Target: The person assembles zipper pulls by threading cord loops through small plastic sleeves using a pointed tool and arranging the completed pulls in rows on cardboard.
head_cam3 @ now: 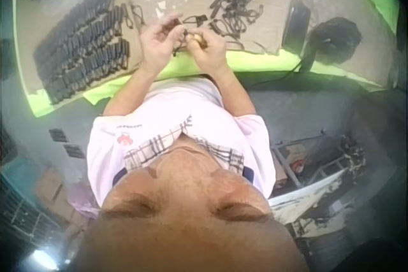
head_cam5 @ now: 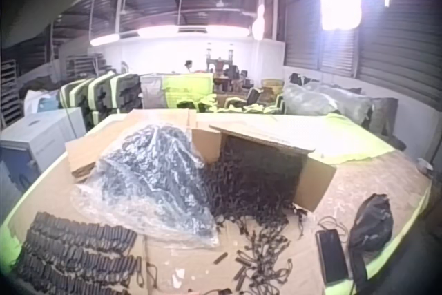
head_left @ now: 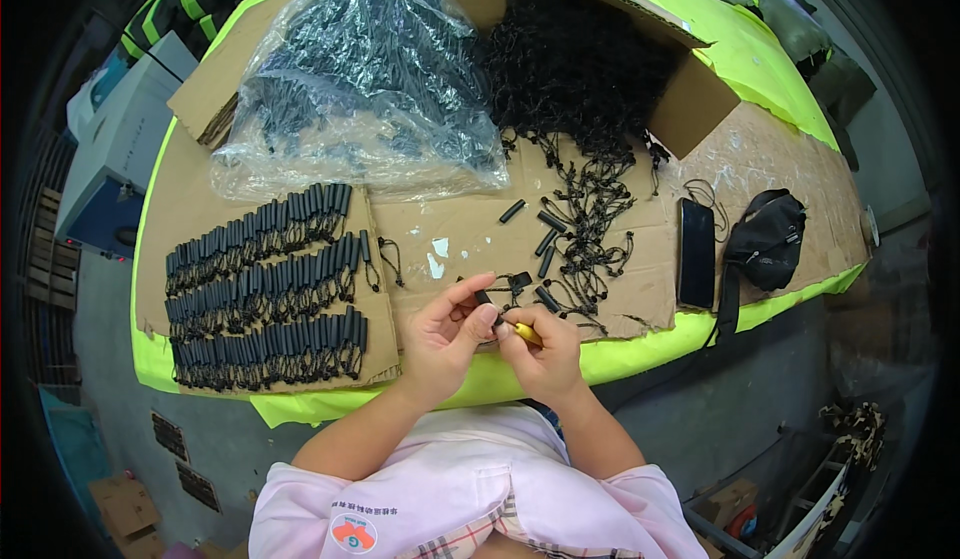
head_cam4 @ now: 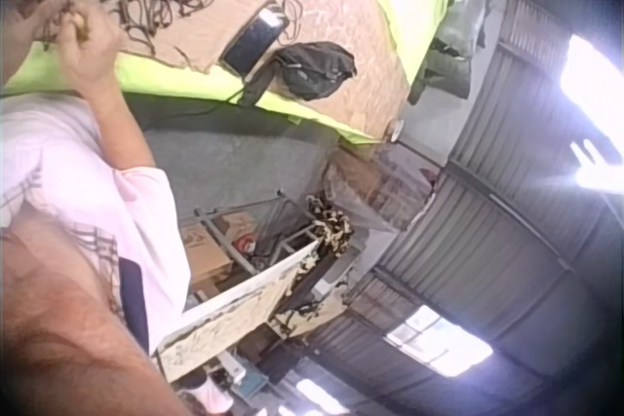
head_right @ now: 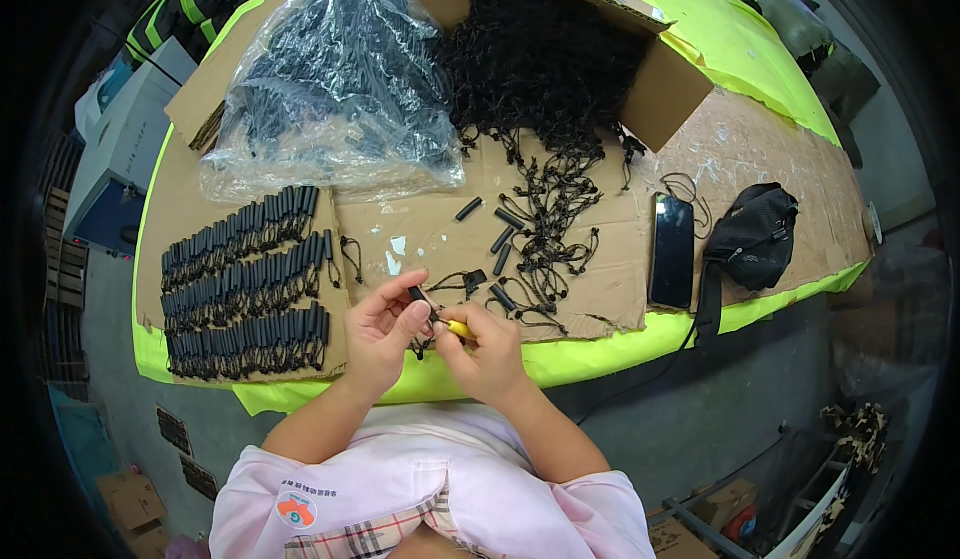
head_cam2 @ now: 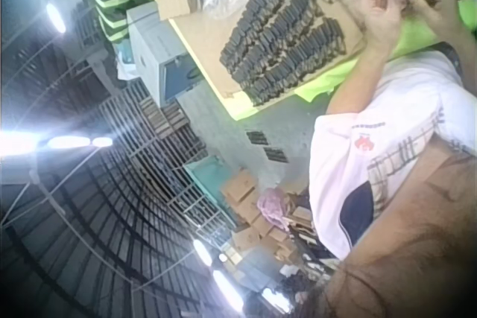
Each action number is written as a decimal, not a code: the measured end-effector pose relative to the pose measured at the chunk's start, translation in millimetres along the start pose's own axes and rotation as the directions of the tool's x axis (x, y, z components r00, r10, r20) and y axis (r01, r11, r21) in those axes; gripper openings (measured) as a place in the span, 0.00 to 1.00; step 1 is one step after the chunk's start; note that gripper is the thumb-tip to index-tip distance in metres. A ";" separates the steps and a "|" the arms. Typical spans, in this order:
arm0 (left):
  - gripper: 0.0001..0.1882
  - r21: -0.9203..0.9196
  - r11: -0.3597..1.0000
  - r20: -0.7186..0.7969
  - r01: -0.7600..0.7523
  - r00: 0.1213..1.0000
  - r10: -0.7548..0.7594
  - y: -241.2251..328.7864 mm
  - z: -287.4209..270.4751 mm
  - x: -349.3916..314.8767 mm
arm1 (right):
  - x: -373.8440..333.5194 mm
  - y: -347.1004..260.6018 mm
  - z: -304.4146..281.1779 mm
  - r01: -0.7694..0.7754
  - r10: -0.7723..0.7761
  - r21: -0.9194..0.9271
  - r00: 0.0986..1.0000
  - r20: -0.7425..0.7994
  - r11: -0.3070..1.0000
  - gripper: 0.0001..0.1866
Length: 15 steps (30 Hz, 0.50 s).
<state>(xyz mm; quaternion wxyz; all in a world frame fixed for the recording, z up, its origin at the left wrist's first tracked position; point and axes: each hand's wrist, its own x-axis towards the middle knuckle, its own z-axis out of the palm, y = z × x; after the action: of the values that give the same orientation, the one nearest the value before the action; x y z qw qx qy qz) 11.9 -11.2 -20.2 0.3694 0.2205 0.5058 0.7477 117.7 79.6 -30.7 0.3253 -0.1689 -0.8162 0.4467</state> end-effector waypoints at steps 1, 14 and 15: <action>0.18 0.013 1.000 0.018 -0.025 1.000 0.025 0.8 3.0 -0.8 | -3.4 1.9 2.5 -0.162 0.160 0.187 0.987 0.027 0.969 0.08; 0.16 -0.292 0.955 -0.190 0.057 0.975 -0.116 -5.5 -9.6 4.6 | -3.3 -11.1 2.9 0.180 -0.187 -0.413 0.982 0.022 0.893 0.21; 0.15 -0.251 0.968 -0.209 0.011 0.976 -0.065 -7.7 -8.7 3.4 | -4.0 -11.9 4.3 0.173 -0.183 -0.457 0.983 0.022 0.872 0.21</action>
<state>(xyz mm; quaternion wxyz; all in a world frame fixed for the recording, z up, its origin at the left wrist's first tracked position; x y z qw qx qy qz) 6.2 -12.1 -30.8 0.3514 0.0802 0.4495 0.8173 117.9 68.3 -23.9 0.3251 -0.1696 -0.9067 0.2085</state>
